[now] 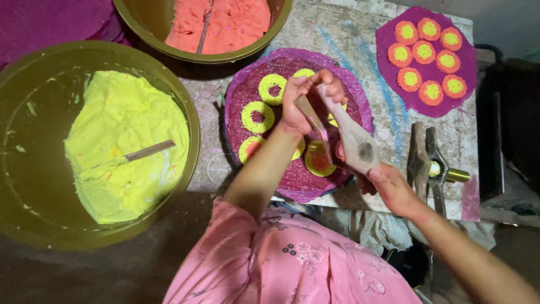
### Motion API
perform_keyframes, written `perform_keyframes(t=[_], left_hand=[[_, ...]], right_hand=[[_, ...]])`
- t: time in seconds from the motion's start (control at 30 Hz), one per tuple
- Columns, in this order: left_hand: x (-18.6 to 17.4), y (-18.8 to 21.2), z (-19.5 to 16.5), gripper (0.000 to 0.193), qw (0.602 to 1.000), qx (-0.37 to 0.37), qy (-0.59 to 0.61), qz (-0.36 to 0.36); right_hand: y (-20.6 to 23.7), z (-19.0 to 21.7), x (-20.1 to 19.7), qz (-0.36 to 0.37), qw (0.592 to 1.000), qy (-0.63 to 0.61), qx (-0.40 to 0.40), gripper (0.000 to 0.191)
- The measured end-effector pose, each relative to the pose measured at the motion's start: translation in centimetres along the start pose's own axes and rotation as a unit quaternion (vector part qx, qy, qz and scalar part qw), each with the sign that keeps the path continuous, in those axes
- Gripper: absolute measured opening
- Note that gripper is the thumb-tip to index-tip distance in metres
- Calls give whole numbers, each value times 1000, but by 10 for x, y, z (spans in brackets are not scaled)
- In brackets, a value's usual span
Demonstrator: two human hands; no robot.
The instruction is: The person uses a wooden press to shape yellow dough into rings on a purple mat, then fills the centers with pink dough using the same press. The finished pieces are arranged on a second purple mat.
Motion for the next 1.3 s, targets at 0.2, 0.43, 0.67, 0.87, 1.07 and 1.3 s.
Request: perform_keyframes(t=[0.2,0.43,0.67,0.87,1.07,1.3], left_hand=[[46,108,-97,40,644,31,-738,-198],[3,291,-48,80,586,-49,-649,-484],[-32,286,-24,86,769,-152,-390,-484],[-16,222,-142,97,701,-62,-557,-440],[-4,196,-140,60,706,-2,-605,-368],[-8,189,-157,64,600,-79,-691,-396]], right_hand=[[34,1,33,0,949,-290,-125,89],[50,8,12,-166,892,-378,-183,109],[46,9,-7,-146,875,-408,-217,105],[59,1,-6,-171,880,-389,-211,110],[63,-3,1,-168,884,-387,-200,107],[45,-11,19,-126,909,-356,-176,108]])
Point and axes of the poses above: each hand's wrist, its own y-axis away from the middle knuckle, its own x-axis out of the palm, z = x × y, the point moved 7 cm from there along -y, towards the middle knuckle, and after that the axes turned 3 degrees about x, right-handed, at the moved point
